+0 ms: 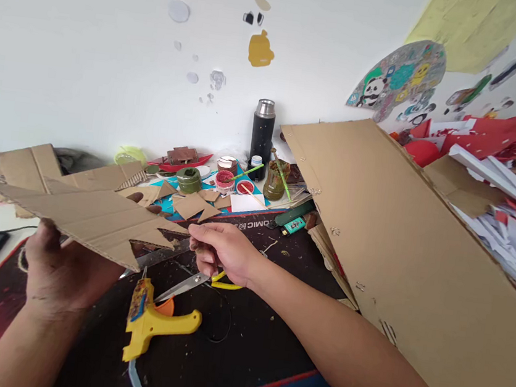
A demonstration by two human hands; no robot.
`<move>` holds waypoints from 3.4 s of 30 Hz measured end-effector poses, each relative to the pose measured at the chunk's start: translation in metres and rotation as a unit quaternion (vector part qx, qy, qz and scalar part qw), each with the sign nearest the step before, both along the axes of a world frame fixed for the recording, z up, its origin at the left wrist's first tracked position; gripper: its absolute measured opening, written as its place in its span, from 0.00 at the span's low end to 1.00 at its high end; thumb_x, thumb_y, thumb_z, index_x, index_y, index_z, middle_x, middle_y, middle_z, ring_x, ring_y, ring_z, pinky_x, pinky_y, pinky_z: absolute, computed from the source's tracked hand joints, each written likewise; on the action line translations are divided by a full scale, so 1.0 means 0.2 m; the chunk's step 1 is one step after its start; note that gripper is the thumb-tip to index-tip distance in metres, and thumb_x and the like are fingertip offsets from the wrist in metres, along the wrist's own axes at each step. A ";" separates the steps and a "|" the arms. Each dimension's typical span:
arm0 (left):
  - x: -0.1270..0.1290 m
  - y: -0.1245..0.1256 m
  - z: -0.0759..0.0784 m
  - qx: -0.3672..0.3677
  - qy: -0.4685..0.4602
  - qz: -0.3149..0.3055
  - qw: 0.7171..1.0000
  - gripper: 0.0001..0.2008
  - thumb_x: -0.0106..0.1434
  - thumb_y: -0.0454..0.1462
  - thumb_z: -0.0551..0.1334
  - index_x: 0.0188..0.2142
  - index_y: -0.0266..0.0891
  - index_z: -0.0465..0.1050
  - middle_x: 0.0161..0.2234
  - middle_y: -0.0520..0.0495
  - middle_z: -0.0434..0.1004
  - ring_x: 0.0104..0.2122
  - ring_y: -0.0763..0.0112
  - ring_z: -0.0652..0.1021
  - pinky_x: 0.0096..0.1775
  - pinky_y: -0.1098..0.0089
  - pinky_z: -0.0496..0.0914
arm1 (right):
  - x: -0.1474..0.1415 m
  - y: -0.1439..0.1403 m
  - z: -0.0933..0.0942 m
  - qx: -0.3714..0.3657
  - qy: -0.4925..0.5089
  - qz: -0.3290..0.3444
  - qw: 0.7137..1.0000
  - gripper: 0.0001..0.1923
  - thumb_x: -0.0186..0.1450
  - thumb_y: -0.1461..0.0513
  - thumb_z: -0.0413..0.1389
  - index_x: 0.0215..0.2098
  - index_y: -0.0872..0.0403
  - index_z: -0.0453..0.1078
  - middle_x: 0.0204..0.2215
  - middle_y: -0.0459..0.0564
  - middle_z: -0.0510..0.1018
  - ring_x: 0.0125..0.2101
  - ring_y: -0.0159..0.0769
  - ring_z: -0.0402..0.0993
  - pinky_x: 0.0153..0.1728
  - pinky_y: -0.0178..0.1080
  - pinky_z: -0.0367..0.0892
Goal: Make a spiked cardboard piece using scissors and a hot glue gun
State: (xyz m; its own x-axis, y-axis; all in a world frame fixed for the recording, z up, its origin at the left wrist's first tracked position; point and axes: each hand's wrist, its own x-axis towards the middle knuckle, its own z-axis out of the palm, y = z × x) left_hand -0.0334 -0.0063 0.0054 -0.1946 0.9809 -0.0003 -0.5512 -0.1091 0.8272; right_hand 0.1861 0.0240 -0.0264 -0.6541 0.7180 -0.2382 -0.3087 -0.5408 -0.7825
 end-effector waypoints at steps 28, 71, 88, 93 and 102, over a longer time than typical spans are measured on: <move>-0.02 0.02 -0.03 0.005 -0.063 -0.053 0.997 0.39 0.41 0.52 0.86 0.55 0.64 0.84 0.56 0.53 0.87 0.67 0.28 0.74 0.48 0.38 0.85 | 0.00 0.00 0.02 -0.013 -0.012 -0.027 0.999 0.20 0.79 0.55 0.56 0.29 0.53 0.66 0.13 0.35 0.57 0.12 0.27 0.59 0.17 0.33 0.45; -0.06 0.02 -0.06 -0.014 -0.018 -0.052 0.998 0.44 0.40 0.57 0.84 0.57 0.51 0.83 0.55 0.41 0.88 0.53 0.38 0.85 0.47 0.48 0.85 | 0.01 0.03 -0.03 -0.017 -0.022 -0.006 1.000 0.17 0.76 0.53 0.58 0.32 0.54 0.69 0.16 0.38 0.65 0.14 0.27 0.59 0.17 0.34 0.45; -0.06 0.03 -0.06 -0.018 -0.035 -0.058 0.998 0.45 0.39 0.55 0.85 0.57 0.50 0.83 0.53 0.39 0.88 0.52 0.38 0.85 0.38 0.53 0.85 | 0.01 0.04 -0.04 -0.026 -0.011 -0.003 1.000 0.17 0.76 0.54 0.57 0.32 0.54 0.70 0.16 0.38 0.66 0.13 0.27 0.59 0.17 0.33 0.45; -0.07 0.03 -0.08 -0.013 -0.003 -0.075 0.997 0.45 0.41 0.59 0.82 0.56 0.43 0.84 0.52 0.35 0.88 0.57 0.29 0.82 0.45 0.46 0.85 | 0.01 0.04 -0.03 -0.025 -0.018 -0.002 1.000 0.17 0.76 0.53 0.57 0.32 0.55 0.69 0.16 0.39 0.66 0.13 0.27 0.58 0.18 0.34 0.44; -0.06 0.02 -0.07 -0.010 -0.028 -0.085 0.996 0.43 0.45 0.55 0.84 0.58 0.44 0.82 0.54 0.39 0.88 0.49 0.42 0.86 0.41 0.53 0.85 | 0.01 0.03 0.00 -0.033 -0.037 -0.002 0.999 0.19 0.74 0.50 0.60 0.32 0.55 0.69 0.16 0.38 0.67 0.14 0.26 0.59 0.18 0.34 0.45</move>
State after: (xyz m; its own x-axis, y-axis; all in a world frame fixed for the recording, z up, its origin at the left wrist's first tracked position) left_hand -0.0445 -0.0017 -0.0085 -0.0240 0.9994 -0.0261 -0.6062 0.0062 0.7953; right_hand 0.1889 0.0303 -0.0269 -0.6302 0.7012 -0.3335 -0.2532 -0.5917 -0.7654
